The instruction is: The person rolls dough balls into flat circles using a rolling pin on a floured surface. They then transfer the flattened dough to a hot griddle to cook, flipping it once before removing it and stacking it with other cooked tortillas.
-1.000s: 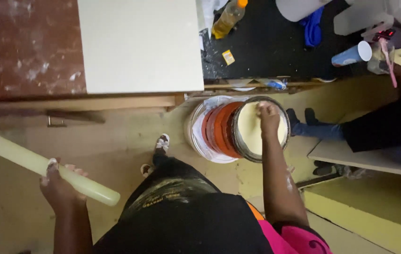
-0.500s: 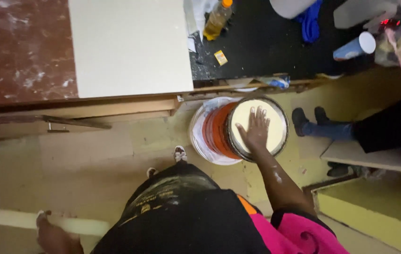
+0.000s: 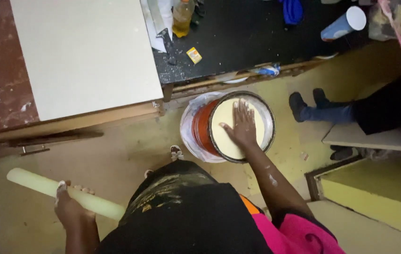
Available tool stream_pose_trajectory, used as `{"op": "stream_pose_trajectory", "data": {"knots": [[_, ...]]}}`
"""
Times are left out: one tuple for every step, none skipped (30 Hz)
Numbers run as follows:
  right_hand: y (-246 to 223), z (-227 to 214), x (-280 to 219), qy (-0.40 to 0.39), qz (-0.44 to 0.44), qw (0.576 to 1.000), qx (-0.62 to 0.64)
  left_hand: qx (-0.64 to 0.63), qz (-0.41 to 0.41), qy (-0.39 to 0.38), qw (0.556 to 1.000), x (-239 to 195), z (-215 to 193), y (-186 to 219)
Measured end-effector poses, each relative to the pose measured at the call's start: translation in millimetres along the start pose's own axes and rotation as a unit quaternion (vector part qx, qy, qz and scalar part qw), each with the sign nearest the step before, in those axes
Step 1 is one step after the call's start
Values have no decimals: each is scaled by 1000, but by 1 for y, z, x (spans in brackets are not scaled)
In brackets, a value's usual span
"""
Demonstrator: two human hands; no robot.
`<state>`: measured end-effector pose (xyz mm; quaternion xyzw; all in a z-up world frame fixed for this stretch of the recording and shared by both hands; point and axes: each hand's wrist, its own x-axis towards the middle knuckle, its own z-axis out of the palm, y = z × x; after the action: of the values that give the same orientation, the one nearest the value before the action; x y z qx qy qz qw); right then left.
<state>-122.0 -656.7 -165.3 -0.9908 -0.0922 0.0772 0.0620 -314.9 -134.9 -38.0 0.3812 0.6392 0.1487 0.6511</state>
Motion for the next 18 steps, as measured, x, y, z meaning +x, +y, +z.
{"op": "stream_pose_trajectory", "data": {"knots": [[3,-4,8,3,-3,1000,1,-3,2,1,1000,2,3,-6],[4,-6,6,-29,11,999,-16,0,14,-13,1000,3,1,-10],[4,-7,4,-61,25,997,-34,3,25,-27,999,5,-1,-15],[3,-9,3,-62,29,997,-32,8,26,-29,999,11,-5,-19],[2,-12,3,-74,40,995,-45,0,25,-28,999,17,-8,-24],[3,-17,8,-83,46,994,-60,-14,23,-28,999,23,-9,-30],[3,-20,5,-82,47,994,-61,-15,23,-29,999,17,-4,-29],[2,-21,2,-79,38,995,-55,-14,11,-17,1000,10,-2,-27],[0,-22,-2,-76,30,995,-50,-12,-1,-6,1000,4,0,-26],[1,-19,-2,-77,29,995,-50,-12,-2,-3,1000,9,-2,-31],[1,-16,-3,-77,31,994,-67,-16,11,-12,1000,13,-3,-35],[1,-12,-6,-78,33,993,-84,-19,24,-21,999,17,-7,-41],[4,-15,-5,-81,31,993,-84,-18,23,-18,999,13,-6,-44],[5,-18,-3,-84,43,992,-77,-12,21,-14,1000,11,-4,-45],[6,-21,0,-88,55,992,-71,-6,18,-10,1000,8,-2,-45],[12,-14,-5,-85,58,992,-70,-5,20,-14,1000,8,-3,-45],[18,-7,-11,-22,9,998,-64,-4,18,-21,1000,8,-5,-45],[24,-2,-6,47,-45,996,-60,-9,18,-27,999,8,-2,-46]]}}
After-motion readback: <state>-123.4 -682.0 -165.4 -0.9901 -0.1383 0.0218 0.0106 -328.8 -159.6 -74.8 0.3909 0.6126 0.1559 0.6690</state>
